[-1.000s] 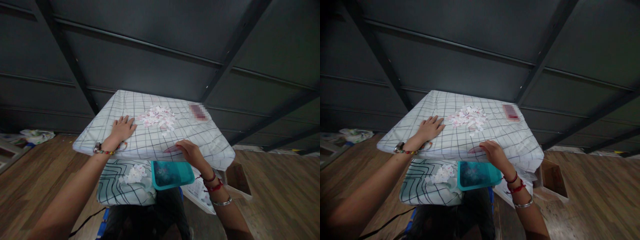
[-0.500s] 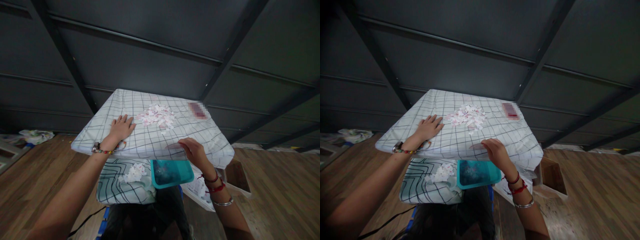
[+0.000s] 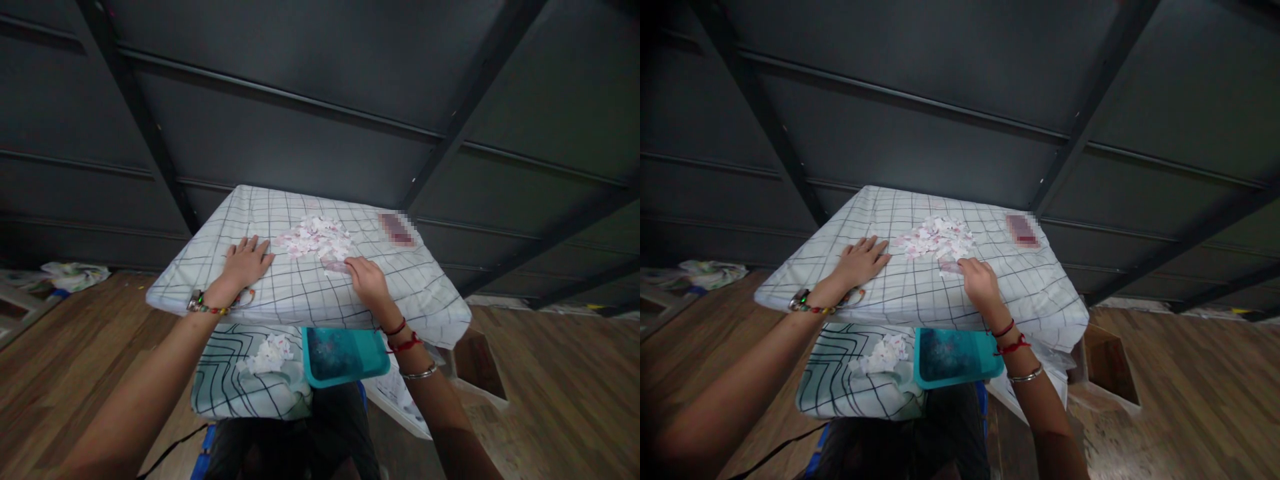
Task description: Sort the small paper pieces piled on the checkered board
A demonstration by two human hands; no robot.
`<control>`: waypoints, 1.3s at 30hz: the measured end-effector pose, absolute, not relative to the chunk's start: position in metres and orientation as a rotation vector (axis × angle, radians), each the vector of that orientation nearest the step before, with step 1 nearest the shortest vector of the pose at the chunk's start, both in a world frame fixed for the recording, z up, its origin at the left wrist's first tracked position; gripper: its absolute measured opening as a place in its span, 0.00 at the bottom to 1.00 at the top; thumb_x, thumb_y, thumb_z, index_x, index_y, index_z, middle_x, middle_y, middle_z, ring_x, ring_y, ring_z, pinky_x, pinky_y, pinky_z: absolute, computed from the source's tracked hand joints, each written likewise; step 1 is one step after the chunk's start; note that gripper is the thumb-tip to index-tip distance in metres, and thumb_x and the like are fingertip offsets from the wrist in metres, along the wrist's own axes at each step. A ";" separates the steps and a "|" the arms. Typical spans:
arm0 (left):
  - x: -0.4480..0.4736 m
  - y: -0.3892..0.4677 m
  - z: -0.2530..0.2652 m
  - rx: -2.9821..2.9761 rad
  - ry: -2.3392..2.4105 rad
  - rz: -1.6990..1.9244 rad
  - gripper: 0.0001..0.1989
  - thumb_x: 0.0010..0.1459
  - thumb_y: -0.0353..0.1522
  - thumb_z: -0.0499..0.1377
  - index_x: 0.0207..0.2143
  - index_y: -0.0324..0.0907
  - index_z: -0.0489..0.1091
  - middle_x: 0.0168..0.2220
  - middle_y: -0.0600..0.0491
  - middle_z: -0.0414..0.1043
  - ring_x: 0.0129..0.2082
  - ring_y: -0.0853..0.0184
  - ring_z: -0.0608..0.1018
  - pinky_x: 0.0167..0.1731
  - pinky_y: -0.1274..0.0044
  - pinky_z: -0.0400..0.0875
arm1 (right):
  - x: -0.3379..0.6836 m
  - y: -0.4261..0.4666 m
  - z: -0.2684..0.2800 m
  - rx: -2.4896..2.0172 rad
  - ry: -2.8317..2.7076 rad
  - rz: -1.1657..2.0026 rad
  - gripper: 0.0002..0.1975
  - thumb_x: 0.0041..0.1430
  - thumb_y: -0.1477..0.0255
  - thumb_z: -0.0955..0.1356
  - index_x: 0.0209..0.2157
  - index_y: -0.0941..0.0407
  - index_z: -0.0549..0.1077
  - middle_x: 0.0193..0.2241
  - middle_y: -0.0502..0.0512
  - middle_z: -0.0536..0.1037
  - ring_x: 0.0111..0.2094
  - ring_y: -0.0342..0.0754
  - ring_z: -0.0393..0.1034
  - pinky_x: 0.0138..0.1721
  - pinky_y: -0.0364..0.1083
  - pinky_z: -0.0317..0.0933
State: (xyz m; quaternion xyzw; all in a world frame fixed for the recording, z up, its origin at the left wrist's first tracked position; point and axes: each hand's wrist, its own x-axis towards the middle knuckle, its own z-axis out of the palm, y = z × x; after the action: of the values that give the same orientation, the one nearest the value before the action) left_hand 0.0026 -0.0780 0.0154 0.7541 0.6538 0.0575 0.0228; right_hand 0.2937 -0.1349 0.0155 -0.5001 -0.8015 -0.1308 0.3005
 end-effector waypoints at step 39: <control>0.002 -0.077 0.015 2.353 2.022 0.168 0.30 0.62 0.46 0.35 0.63 0.44 0.51 0.65 0.47 0.46 0.64 0.53 0.50 0.58 0.59 0.47 | 0.282 -0.165 0.020 -1.289 -2.178 -0.234 0.14 0.64 0.73 0.57 0.38 0.58 0.73 0.33 0.58 0.77 0.35 0.48 0.71 0.39 0.46 0.65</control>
State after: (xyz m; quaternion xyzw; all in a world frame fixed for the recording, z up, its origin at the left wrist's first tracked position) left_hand 0.0021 -0.0769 0.0147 0.7571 0.6508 0.0541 0.0172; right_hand 0.2816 -0.1649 0.0200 -0.4846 -0.8186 -0.0878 0.2956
